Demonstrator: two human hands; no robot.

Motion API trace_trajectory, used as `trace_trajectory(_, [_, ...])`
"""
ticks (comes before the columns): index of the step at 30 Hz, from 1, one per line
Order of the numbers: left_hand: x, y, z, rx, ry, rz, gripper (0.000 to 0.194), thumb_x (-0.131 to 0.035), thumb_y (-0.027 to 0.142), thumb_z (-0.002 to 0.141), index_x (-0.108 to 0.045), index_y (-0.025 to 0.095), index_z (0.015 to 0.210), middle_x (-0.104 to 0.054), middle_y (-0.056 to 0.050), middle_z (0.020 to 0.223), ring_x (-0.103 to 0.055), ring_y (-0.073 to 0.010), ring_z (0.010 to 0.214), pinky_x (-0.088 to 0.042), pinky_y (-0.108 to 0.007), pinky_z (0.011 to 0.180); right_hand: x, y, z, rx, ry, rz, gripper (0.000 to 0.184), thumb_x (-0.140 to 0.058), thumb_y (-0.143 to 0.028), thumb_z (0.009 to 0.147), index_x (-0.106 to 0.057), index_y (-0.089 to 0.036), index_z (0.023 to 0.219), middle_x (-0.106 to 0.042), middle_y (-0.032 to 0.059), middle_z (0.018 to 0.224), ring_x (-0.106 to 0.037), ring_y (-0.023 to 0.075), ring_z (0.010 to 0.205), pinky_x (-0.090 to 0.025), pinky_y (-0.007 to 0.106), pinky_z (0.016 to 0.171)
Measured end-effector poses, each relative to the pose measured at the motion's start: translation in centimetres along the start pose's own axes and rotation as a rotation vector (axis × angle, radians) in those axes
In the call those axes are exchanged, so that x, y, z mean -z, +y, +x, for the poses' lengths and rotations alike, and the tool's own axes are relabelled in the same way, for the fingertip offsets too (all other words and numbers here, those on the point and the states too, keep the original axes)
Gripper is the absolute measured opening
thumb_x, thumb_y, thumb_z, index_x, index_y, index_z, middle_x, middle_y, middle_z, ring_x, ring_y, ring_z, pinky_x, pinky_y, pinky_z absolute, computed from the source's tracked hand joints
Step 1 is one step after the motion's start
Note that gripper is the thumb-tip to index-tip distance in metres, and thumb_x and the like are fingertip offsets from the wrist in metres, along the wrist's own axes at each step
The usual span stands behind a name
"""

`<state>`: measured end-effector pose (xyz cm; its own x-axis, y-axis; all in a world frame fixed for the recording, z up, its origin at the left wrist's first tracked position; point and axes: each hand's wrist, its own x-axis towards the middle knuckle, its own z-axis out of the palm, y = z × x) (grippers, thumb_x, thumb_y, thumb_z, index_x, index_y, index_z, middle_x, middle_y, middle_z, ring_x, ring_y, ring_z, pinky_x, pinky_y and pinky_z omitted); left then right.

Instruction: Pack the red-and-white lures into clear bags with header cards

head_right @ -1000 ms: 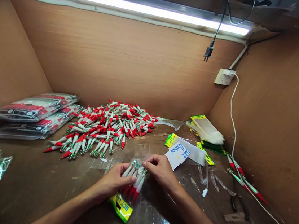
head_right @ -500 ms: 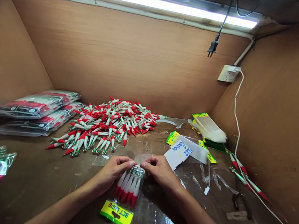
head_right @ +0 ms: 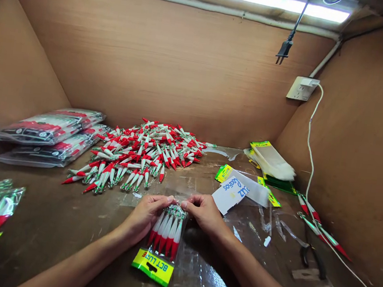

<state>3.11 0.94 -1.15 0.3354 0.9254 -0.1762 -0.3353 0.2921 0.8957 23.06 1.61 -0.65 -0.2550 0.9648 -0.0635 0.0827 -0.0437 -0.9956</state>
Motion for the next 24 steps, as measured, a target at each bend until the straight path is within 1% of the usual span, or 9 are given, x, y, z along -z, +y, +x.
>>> trace_trajectory(3, [0.0, 0.5, -0.2, 0.058, -0.064, 0.02, 0.043, -0.079, 0.049, 0.078, -0.078, 0.011, 0.098, -0.075, -0.012, 0.087, -0.066, -0.0194, 0.076, -0.049, -0.028, 0.069, 0.1, -0.1, 0.0, -0.028, -0.051, 0.034, 0.043, -0.08, -0.055, 0.071, -0.07, -0.013, 0.069, -0.06, -0.0005, 0.059, -0.045, 0.011, 0.055, -0.033, 0.026, 0.056])
trace_trajectory(5, [0.2, 0.8, -0.3, 0.085, -0.09, 0.072, 0.045, -0.08, 0.05, 0.077, -0.077, 0.011, 0.099, -0.075, -0.012, 0.089, -0.067, -0.0204, 0.078, -0.048, -0.027, 0.068, 0.0, -0.3, -0.2, -0.055, -0.07, 0.038, 0.044, -0.081, -0.056, 0.069, -0.071, -0.013, 0.069, -0.061, -0.0002, 0.06, -0.047, 0.0112, 0.056, -0.034, 0.026, 0.057])
trace_trajectory(10, [0.6, 0.4, 0.0, 0.037, -0.018, 0.142, 0.042, -0.079, 0.052, 0.077, -0.077, 0.011, 0.087, -0.074, -0.009, 0.08, -0.063, -0.0153, 0.066, -0.043, -0.022, 0.06, -0.1, 0.1, -0.2, -0.077, -0.083, 0.054, 0.044, -0.081, -0.056, 0.069, -0.071, -0.013, 0.071, -0.06, -0.0009, 0.058, -0.045, 0.0104, 0.054, -0.033, 0.025, 0.056])
trace_trajectory(15, [0.3, -0.1, 0.1, -0.012, 0.021, 0.16, 0.044, -0.078, 0.054, 0.078, -0.077, 0.011, 0.09, -0.074, -0.008, 0.081, -0.062, -0.015, 0.064, -0.044, -0.023, 0.06, 0.1, 0.7, 0.2, -0.081, -0.099, -0.001, 0.041, -0.076, -0.053, 0.076, -0.069, -0.013, 0.072, -0.06, 0.0001, 0.06, -0.048, 0.011, 0.054, -0.036, 0.025, 0.054])
trace_trajectory(17, [0.1, -0.1, 0.1, -0.031, 0.045, 0.179, 0.045, -0.078, 0.052, 0.078, -0.078, 0.011, 0.095, -0.075, -0.009, 0.084, -0.063, -0.0169, 0.067, -0.045, -0.024, 0.061, 0.0, 0.3, -0.1, 0.02, 0.024, -0.153, 0.035, -0.075, -0.047, 0.078, -0.072, -0.014, 0.087, -0.065, 0.0033, 0.072, -0.054, 0.0145, 0.06, -0.043, 0.028, 0.058])
trace_trajectory(19, [0.0, -0.1, 0.0, -0.049, 0.078, 0.194, 0.046, -0.079, 0.05, 0.078, -0.078, 0.011, 0.104, -0.076, -0.011, 0.087, -0.066, -0.02, 0.074, -0.046, -0.026, 0.064, -0.4, -0.5, -0.8, 0.257, 0.234, -0.376, 0.036, -0.073, -0.037, 0.083, -0.07, -0.018, 0.113, -0.068, 0.0082, 0.096, -0.061, 0.0206, 0.079, -0.05, 0.035, 0.072])
trace_trajectory(21, [-0.2, -0.1, 0.0, -0.092, 0.085, 0.237, 0.046, -0.077, 0.046, 0.079, -0.076, 0.012, 0.112, -0.077, -0.011, 0.09, -0.067, -0.0237, 0.082, -0.048, -0.029, 0.07, -1.0, -1.4, -1.6, 0.521, 0.373, -0.574, 0.04, -0.067, -0.027, 0.089, -0.063, -0.024, 0.129, -0.063, 0.0105, 0.115, -0.06, 0.0249, 0.1, -0.049, 0.041, 0.088])
trace_trajectory(22, [-0.4, 0.0, -0.1, -0.13, 0.067, 0.275, 0.044, -0.075, 0.044, 0.082, -0.076, 0.012, 0.113, -0.077, -0.01, 0.09, -0.067, -0.025, 0.085, -0.049, -0.03, 0.073, -1.3, -1.8, -2.0, 0.62, 0.378, -0.647, 0.038, -0.063, -0.024, 0.092, -0.062, -0.026, 0.13, -0.061, 0.0108, 0.118, -0.058, 0.0256, 0.106, -0.048, 0.042, 0.092])
trace_trajectory(24, [-0.7, 0.0, -0.4, -0.231, 0.004, 0.389, 0.035, -0.068, 0.04, 0.088, -0.077, 0.013, 0.11, -0.077, -0.008, 0.088, -0.067, -0.0248, 0.085, -0.047, -0.029, 0.074, -2.0, -2.3, -2.3, 0.729, 0.301, -0.759, 0.032, -0.059, -0.02, 0.096, -0.065, -0.026, 0.126, -0.062, 0.0103, 0.113, -0.057, 0.0254, 0.105, -0.049, 0.041, 0.09])
